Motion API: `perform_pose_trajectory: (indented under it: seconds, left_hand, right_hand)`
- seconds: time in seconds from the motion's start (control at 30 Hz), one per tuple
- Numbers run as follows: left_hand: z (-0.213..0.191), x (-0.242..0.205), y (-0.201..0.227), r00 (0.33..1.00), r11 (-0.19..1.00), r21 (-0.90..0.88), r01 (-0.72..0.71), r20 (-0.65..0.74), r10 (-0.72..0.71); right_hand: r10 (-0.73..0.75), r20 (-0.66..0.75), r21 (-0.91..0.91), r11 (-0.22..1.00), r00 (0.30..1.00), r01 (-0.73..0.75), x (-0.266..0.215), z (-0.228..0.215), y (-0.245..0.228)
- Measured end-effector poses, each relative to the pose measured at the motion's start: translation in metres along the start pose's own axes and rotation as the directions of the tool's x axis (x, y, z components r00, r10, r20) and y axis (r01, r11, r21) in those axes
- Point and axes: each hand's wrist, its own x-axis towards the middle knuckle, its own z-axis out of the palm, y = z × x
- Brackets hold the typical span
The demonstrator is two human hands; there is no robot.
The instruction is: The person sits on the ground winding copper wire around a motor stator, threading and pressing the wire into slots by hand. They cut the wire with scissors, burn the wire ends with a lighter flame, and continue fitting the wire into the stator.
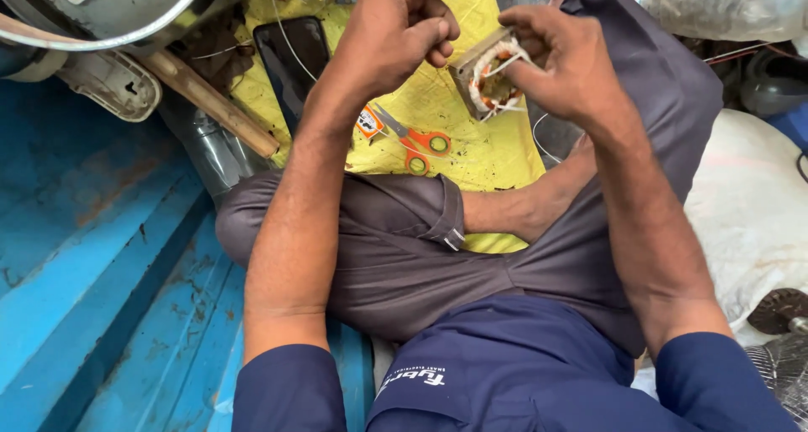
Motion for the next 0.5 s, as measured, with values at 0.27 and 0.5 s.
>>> perform_pose_trajectory:
  seconds: [0.27, 0.5]
  left_hand:
    - [-0.006, -0.013, 0.021, 0.986, 0.958, 0.237, 0.162, 0.009, -0.169]
    - [-0.010, -0.019, 0.021, 0.979, 0.817, 0.556, 0.155, 0.022, -0.201]
  right_hand:
    - [-0.262, 0.199, -0.399, 0.859, 0.944, 0.322, 0.041, 0.011, -0.014]
    - [-0.545, 0.096, -0.455, 0.720, 0.833, 0.524, 0.017, -0.004, -0.063]
